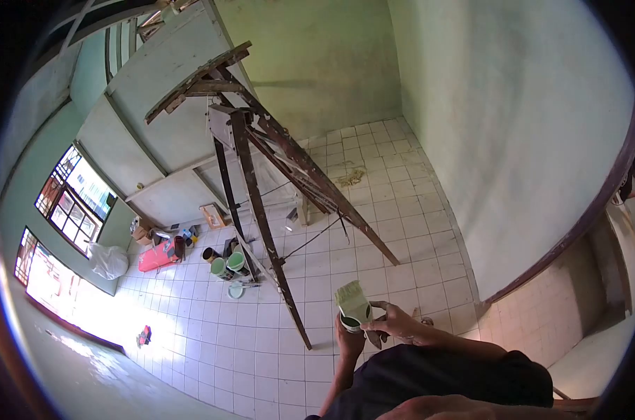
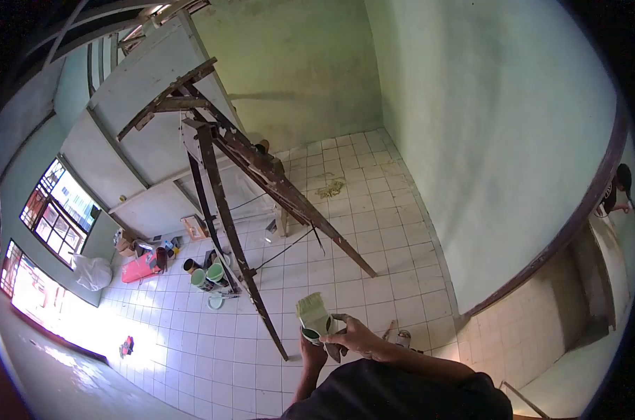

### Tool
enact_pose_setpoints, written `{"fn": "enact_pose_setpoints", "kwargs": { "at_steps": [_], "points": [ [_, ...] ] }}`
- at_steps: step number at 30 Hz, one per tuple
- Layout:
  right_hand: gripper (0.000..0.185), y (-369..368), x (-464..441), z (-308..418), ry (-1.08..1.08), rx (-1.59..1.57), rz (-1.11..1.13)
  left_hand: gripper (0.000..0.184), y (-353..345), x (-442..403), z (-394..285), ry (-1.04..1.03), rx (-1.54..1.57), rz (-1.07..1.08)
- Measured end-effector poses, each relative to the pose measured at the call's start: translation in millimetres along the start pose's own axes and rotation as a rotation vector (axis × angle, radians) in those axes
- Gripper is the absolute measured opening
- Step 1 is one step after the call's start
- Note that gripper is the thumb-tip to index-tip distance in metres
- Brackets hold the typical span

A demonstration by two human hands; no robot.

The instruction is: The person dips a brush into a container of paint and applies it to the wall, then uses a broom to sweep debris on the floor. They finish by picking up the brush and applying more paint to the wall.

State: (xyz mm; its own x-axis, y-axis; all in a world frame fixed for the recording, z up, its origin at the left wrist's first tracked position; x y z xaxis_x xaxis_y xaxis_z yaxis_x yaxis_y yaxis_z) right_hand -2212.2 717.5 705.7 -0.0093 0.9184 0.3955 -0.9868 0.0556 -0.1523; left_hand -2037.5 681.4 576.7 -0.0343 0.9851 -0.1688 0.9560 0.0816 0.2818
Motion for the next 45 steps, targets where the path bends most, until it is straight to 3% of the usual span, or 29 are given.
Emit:
{"fn": "enact_pose_setpoints", "kwargs": {
  "at_steps": [8, 15, 17, 22, 27, 39, 45],
  "points": [
    [0.098, -43.9, -3.2, -0.5, -0.042, 0.188, 0.134, 0.068, 38.7, 24.9, 42.7, 0.017, 0.041, -0.156],
    [0.118, -58.0, -11.9, -2.9, -0.069, 0.382, 0.109, 0.068, 55.6, 31.3, 27.3, 0.046, -0.010, -0.321],
    [0.120, -57.7, -24.8, -16.3, 0.012, 0.385, 0.148, 0.068, 57.4, 29.9, 22.1, 0.039, -0.013, -0.366],
    [0.120, -58.7, -31.3, 0.6, 0.016, 0.435, 0.234, 0.065, 58.7, 27.7, 13.0, -0.076, -0.130, -0.397],
    [0.119, -50.1, -31.2, 21.6, -0.027, 0.519, 0.327, 0.063, 46.3, 25.5, 9.8, -0.013, -0.092, -0.474],
    [0.102, -34.7, -60.1, 10.0, -0.061, 0.175, 0.500, 0.059, 19.7, 31.7, -15.1, 0.084, -0.038, -0.640],
    [0.103, -34.2, -60.7, 30.1, -0.136, 0.267, 0.627, 0.060, 13.7, 41.2, -18.5, 0.088, -0.156, -0.732]
  ]
}}
Point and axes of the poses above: each hand's wrist, its own x-axis away from the middle knuckle, its own y-axis out of the back of the hand, z = x × y, the point moved 1 cm from there along -x, towards the middle knuckle, and after that the axes turned 8 degrees about -z, right-handed, at the moved point
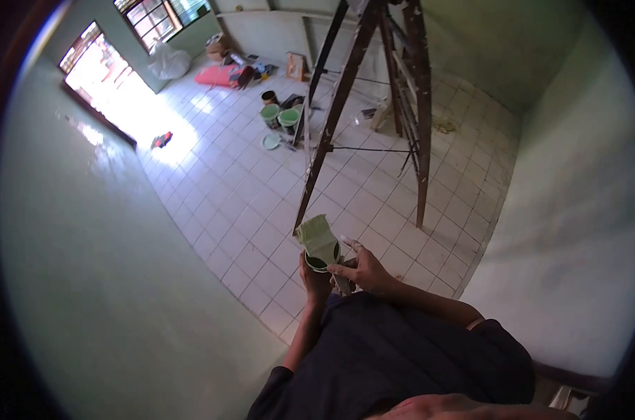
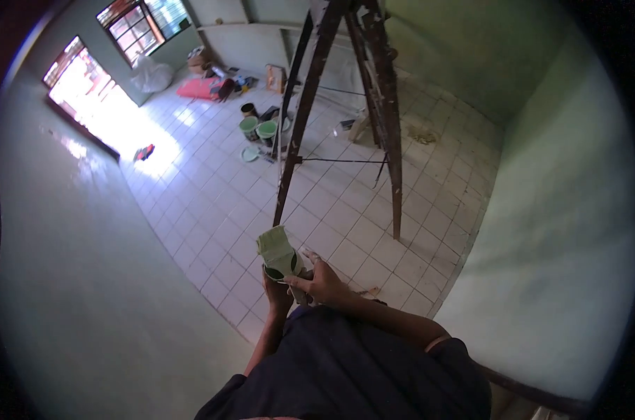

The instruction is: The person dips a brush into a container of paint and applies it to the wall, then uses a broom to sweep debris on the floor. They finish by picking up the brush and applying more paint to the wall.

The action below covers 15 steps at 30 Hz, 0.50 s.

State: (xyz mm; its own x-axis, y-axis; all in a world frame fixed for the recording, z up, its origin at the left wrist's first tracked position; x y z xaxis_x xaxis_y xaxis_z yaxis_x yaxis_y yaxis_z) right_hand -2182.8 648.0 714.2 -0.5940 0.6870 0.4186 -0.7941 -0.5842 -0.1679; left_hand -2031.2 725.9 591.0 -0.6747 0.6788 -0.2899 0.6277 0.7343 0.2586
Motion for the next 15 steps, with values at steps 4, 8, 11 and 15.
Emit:
{"fn": "enact_pose_setpoints", "kwargs": {
  "at_steps": [4, 8, 11, 15],
  "points": [
    [0.101, -3.5, -1.1, 5.0, -0.004, 0.059, 0.080, 0.059, 8.8, 12.6, 8.1, -0.048, -0.078, -0.068],
    [0.099, -14.2, -0.7, 14.6, -0.039, 0.095, 0.154, 0.061, 21.1, 22.5, 8.2, -0.023, -0.167, -0.150],
    [0.100, -28.5, 4.4, 26.4, -0.069, 0.142, 0.198, 0.061, 34.2, 27.2, 5.7, -0.007, -0.137, -0.208],
    [0.101, -71.0, 8.4, 0.5, -0.020, 0.115, 0.212, 0.061, 72.9, 37.8, 7.7, 0.039, -0.061, -0.291]
  ]
}}
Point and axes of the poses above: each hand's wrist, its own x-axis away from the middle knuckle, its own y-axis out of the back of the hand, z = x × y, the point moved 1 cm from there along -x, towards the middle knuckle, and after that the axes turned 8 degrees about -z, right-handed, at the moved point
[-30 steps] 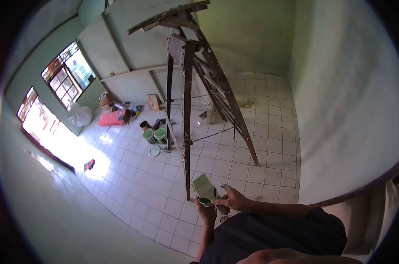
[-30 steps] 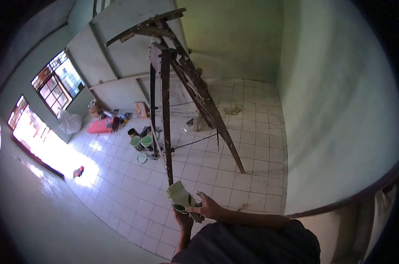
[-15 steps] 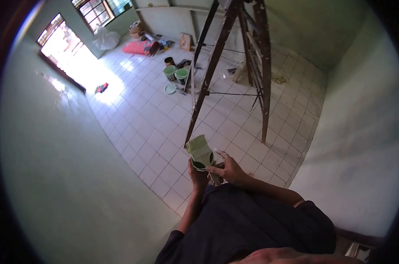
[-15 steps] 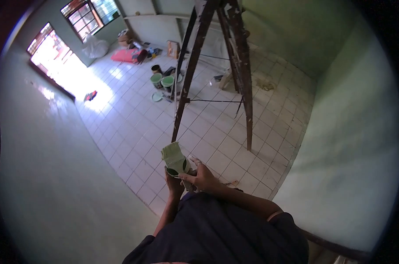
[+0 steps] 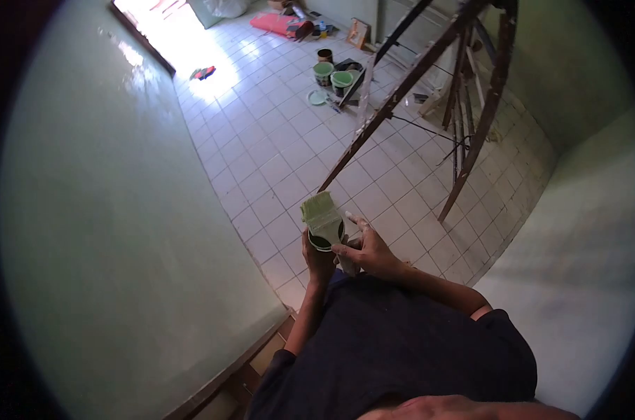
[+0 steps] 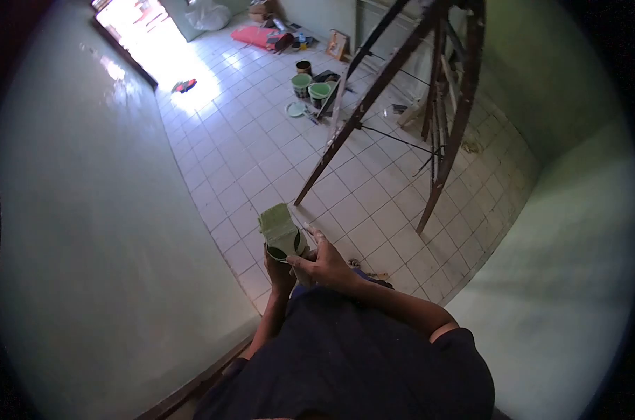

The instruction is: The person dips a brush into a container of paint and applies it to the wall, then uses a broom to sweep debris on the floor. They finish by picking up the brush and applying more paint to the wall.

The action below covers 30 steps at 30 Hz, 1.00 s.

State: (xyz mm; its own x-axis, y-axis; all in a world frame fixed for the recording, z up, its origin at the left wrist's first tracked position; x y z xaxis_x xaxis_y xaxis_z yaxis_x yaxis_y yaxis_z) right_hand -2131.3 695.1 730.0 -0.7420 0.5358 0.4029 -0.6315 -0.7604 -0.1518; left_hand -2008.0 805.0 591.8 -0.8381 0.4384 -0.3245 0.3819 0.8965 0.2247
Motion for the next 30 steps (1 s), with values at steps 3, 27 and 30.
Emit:
{"fn": "enact_pose_setpoints", "kwargs": {
  "at_steps": [3, 27, 30],
  "points": [
    [0.103, -24.5, -8.3, 0.9, -0.006, 0.054, 0.047, 0.061, 25.6, -5.8, 4.0, -0.027, -0.074, -0.028],
    [0.104, -194.3, -76.5, -12.9, 0.137, 0.312, 0.094, 0.071, 168.2, -79.6, 104.4, -0.032, 0.120, -0.084],
    [0.102, -198.1, -84.8, -10.4, 0.184, 0.291, 0.013, 0.070, 163.7, -92.7, 100.9, -0.108, 0.042, -0.067]
  ]
}}
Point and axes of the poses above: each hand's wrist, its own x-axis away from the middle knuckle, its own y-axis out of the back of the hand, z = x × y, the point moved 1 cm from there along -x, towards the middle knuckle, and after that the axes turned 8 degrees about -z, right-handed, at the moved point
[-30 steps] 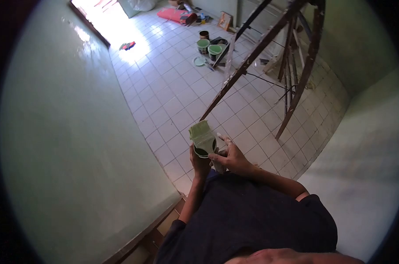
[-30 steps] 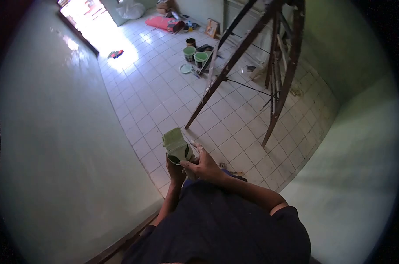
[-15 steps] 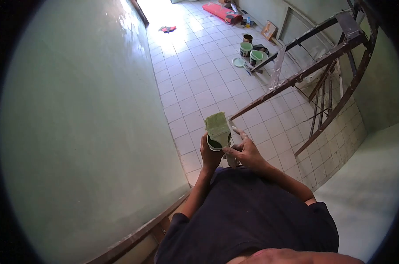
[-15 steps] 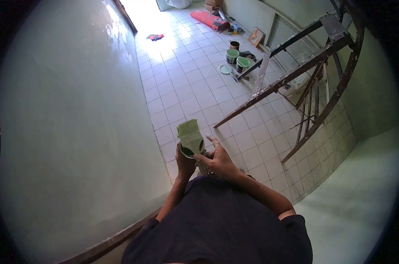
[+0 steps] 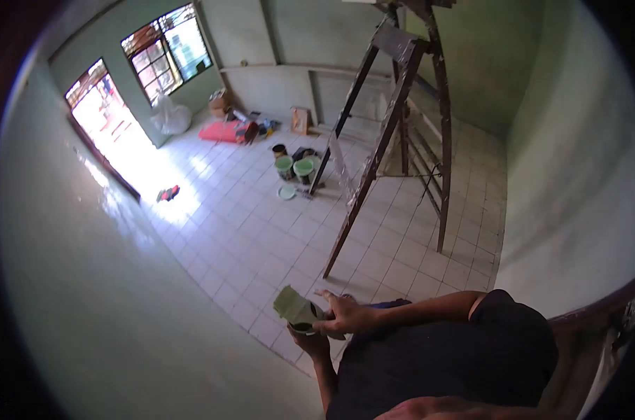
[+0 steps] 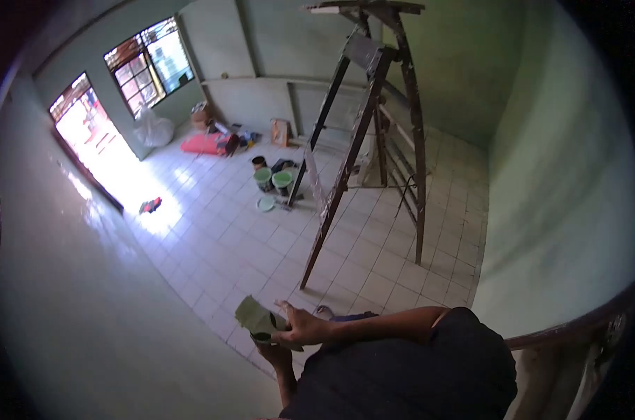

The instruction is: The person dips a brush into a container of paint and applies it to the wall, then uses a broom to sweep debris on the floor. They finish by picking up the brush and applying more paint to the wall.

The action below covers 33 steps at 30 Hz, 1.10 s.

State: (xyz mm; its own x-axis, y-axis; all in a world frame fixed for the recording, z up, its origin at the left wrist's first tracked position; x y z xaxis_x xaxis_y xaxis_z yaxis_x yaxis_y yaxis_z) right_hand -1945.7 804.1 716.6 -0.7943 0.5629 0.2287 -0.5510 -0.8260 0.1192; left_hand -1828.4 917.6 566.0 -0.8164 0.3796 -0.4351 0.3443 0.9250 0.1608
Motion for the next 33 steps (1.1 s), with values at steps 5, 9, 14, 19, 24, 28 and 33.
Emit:
{"fn": "enact_pose_setpoints", "kwargs": {
  "at_steps": [5, 9, 14, 19, 24, 28, 33],
  "points": [
    [0.100, -5.1, -36.3, -13.6, -0.051, 0.009, 0.016, 0.067, -5.3, -16.6, 31.1, 0.070, 0.032, 0.018],
    [0.099, -10.7, -71.6, 6.9, -0.084, -0.056, 0.035, 0.071, -3.8, -54.2, 62.9, 0.024, -0.093, 0.090],
    [0.100, -24.0, -154.5, -1.1, -0.036, 0.036, 0.049, 0.074, -15.4, -126.2, 78.7, 0.072, -0.032, 0.010],
    [0.106, -27.4, -241.5, 34.9, -0.047, -0.078, 0.101, 0.071, -25.7, -202.2, 136.7, 0.028, -0.034, -0.038],
    [0.104, -19.1, -328.3, 70.6, -0.007, -0.108, 0.135, 0.064, -44.2, -286.1, 164.8, 0.045, -0.045, -0.041],
    [0.098, -27.8, -380.8, 89.1, 0.054, 0.043, 0.101, 0.054, -55.2, -341.0, 155.7, 0.220, 0.168, -0.071],
    [0.088, -50.7, -451.1, 89.7, 0.047, 0.060, 0.094, 0.057, -50.5, -403.9, 182.9, 0.294, 0.128, 0.015]
  ]
}}
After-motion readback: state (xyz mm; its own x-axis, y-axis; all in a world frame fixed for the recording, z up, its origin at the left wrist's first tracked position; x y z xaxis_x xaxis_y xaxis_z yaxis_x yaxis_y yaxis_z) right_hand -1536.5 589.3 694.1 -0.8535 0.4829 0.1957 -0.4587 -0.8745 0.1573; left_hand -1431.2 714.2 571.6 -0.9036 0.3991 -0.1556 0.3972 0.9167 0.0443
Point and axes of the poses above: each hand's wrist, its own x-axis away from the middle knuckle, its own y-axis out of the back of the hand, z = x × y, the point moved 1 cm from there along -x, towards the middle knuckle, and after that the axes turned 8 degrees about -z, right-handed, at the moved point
